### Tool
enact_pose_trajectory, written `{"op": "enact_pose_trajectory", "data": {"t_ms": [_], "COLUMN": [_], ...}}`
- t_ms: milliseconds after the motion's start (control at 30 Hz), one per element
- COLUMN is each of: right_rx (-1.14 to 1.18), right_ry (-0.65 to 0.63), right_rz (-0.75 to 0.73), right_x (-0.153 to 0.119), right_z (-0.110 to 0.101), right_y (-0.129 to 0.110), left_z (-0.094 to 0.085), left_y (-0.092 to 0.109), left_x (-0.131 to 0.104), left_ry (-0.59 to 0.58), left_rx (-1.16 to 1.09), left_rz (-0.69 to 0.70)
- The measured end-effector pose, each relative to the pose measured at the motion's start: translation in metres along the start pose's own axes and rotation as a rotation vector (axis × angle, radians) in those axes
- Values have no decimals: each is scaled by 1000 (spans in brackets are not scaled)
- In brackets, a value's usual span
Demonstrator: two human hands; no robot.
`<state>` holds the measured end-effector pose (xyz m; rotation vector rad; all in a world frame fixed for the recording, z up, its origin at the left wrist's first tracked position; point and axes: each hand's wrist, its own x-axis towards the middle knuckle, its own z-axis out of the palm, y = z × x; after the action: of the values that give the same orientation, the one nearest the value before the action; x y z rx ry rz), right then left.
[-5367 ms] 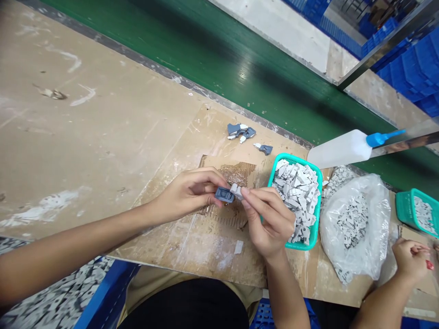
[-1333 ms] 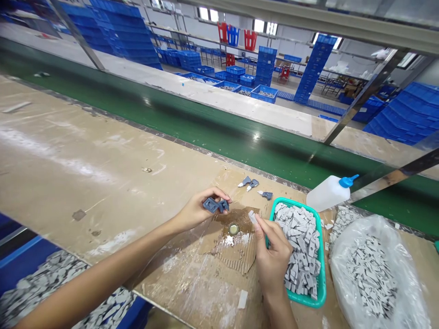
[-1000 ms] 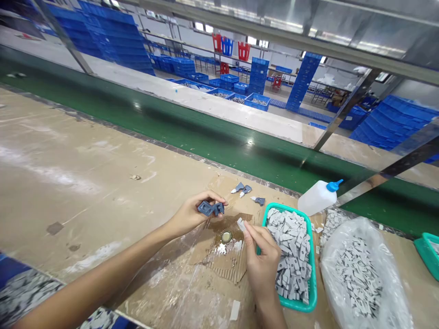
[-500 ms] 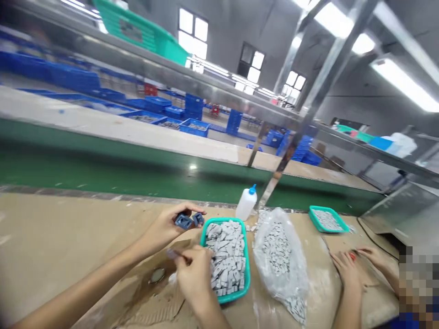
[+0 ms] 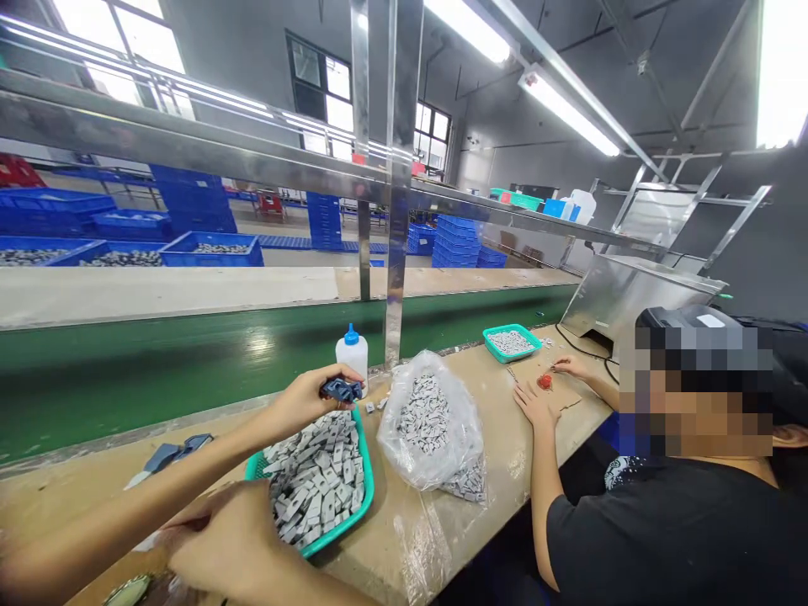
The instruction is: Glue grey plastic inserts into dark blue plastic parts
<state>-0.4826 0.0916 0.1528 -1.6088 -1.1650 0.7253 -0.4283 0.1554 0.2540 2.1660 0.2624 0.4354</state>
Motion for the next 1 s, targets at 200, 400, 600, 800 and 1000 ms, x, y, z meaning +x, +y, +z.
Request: {"op": "enact_pose_trajectory", "data": {"t_ms": [200, 400, 600, 800, 1000], "right_rx": [42, -8, -119, -110, -159], "right_ry": [-38, -40, -68, -37, -17], "right_rz": [42, 19, 0, -10, -31], "right_x": [-1, -2, -3, -2, 0], "right_z": [-1, -4, -9, -6, -5], "right_y": [-3, -4, -8, -5, -5], "left_z": [8, 12, 12, 15, 20], "left_y": [6, 2, 6, 8, 4], "left_x": [8, 10, 8, 5, 2], "left_ry": [-113, -120, -168, -162, -207], "left_rx": [92, 121, 52, -16, 18], "left_rz": [146, 152, 77, -73, -73]}}
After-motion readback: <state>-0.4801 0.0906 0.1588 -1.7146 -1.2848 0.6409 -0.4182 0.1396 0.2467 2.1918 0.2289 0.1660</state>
